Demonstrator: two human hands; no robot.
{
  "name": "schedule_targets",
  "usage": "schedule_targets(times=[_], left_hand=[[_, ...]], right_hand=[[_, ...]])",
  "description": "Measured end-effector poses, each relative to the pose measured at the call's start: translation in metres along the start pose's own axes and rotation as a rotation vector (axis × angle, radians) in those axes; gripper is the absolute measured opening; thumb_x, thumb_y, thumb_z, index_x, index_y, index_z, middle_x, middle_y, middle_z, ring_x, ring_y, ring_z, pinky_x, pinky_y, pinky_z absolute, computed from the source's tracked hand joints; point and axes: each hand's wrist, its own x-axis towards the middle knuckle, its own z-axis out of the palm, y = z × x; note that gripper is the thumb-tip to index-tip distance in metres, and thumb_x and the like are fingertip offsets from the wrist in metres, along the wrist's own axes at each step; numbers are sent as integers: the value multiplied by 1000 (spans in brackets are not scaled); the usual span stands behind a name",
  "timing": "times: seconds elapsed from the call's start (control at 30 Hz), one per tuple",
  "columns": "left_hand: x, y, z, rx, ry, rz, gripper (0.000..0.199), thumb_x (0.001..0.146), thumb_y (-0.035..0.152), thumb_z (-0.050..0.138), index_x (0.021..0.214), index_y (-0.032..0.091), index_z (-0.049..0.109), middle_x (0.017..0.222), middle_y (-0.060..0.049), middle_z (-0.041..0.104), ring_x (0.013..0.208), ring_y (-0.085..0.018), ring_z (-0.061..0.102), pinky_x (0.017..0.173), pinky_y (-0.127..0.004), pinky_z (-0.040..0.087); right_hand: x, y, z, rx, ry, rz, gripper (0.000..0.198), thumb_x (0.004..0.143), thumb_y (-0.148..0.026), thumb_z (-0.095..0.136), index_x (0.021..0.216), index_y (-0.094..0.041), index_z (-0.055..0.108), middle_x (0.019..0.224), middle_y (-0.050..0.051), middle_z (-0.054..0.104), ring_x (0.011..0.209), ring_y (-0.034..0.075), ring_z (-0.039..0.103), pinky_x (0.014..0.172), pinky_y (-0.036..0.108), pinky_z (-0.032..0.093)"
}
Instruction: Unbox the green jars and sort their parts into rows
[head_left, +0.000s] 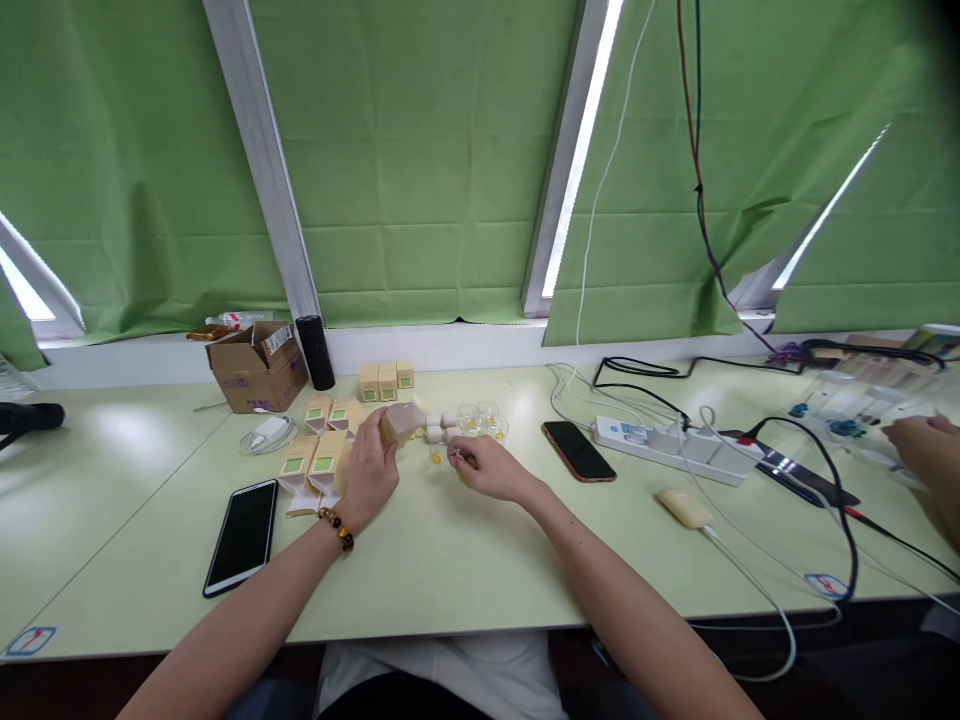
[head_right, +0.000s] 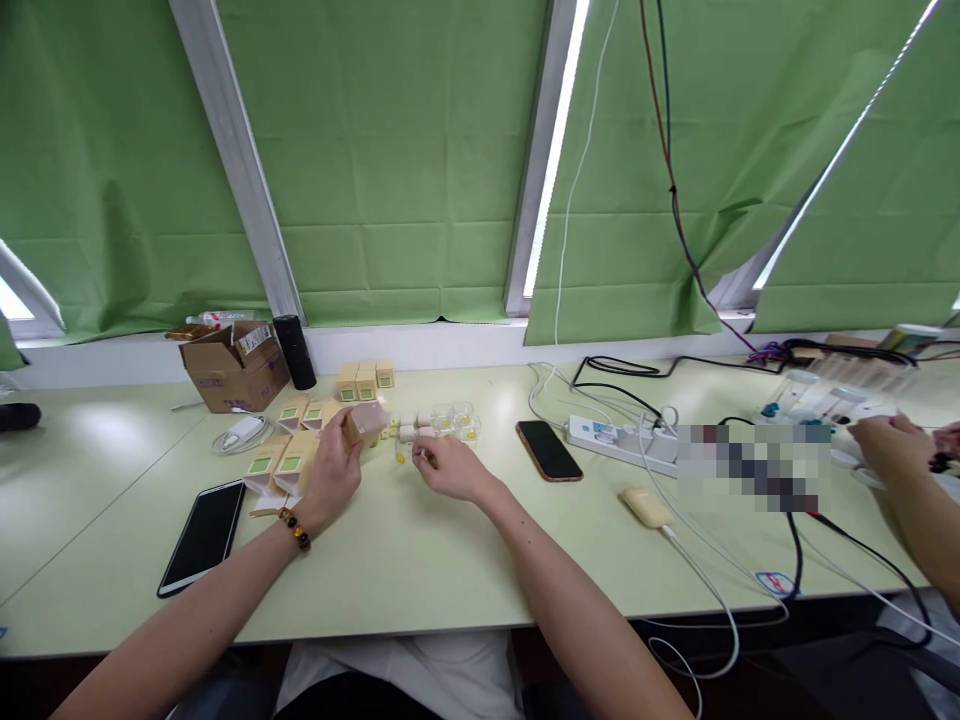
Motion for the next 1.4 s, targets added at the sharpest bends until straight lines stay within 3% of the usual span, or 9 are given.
schedule_targets(times=[0.13, 0.23, 0.37, 0.5, 0.6, 0.73, 0.9, 1.4], left_hand=[[4, 1, 0, -320, 63, -184, 59, 97, 24, 60, 153, 26, 40, 152, -14, 51, 140, -29, 50, 116, -49, 43], [4, 4, 1, -535, 29, -279, 57, 98, 32, 62, 151, 26, 42, 150, -14, 54, 136, -27, 53, 111, -44, 46], [3, 6, 6, -761, -33, -354, 61, 96, 38, 67, 151, 27, 42, 151, -14, 53, 136, -26, 54, 113, -43, 46], [3, 5, 7, -999, -57, -434, 61, 92, 39, 72, 147, 24, 50, 154, -14, 54, 143, -29, 50, 118, -43, 42], [3, 5, 6, -1167, -94, -532, 55, 92, 37, 74, 141, 24, 56, 152, -11, 57, 140, -29, 54, 116, -44, 45], [4, 4, 7, -1334, -90, -627, 43, 92, 31, 73, 133, 23, 63, 145, -10, 63, 130, -27, 62, 109, -45, 53], [4, 5, 5, -1439, -144, -665, 34, 98, 28, 63, 132, 23, 63, 140, -9, 67, 120, -25, 68, 104, -46, 57], [3, 6, 4, -1461, -141, -716, 31, 98, 28, 61, 129, 22, 65, 135, -8, 69, 114, -24, 70, 102, -47, 59]], right_hand=[[-3, 8, -12, -173, -135, -13, 20, 82, -11, 54, 81, -22, 71, 72, 3, 71, 62, 18, 55, 60, 28, 32], [-4, 12, -22, -155, -183, 20, 22, 80, -9, 54, 79, -22, 72, 75, 4, 73, 61, 17, 56, 59, 28, 31], [-4, 18, -36, -47, -196, 94, 29, 80, -11, 52, 95, -23, 74, 63, -1, 65, 55, 15, 52, 57, 27, 31], [1, 24, -30, 195, 12, 141, 20, 92, -24, 47, 91, -21, 67, 65, -2, 64, 56, 15, 52, 56, 27, 35], [6, 19, -11, 309, 224, 95, 34, 102, -39, 44, 84, -21, 66, 74, 1, 66, 64, 16, 55, 62, 28, 40], [8, 6, 13, 275, 308, -12, 42, 108, -47, 37, 88, -23, 65, 79, 3, 65, 72, 18, 56, 72, 31, 44], [7, 10, 26, 227, 238, -126, 46, 110, -50, 31, 89, -24, 62, 87, 6, 65, 83, 22, 60, 80, 36, 46], [7, 38, 39, 117, 182, -171, 42, 108, -41, 40, 86, -23, 70, 83, 7, 68, 78, 21, 61, 77, 36, 47]])
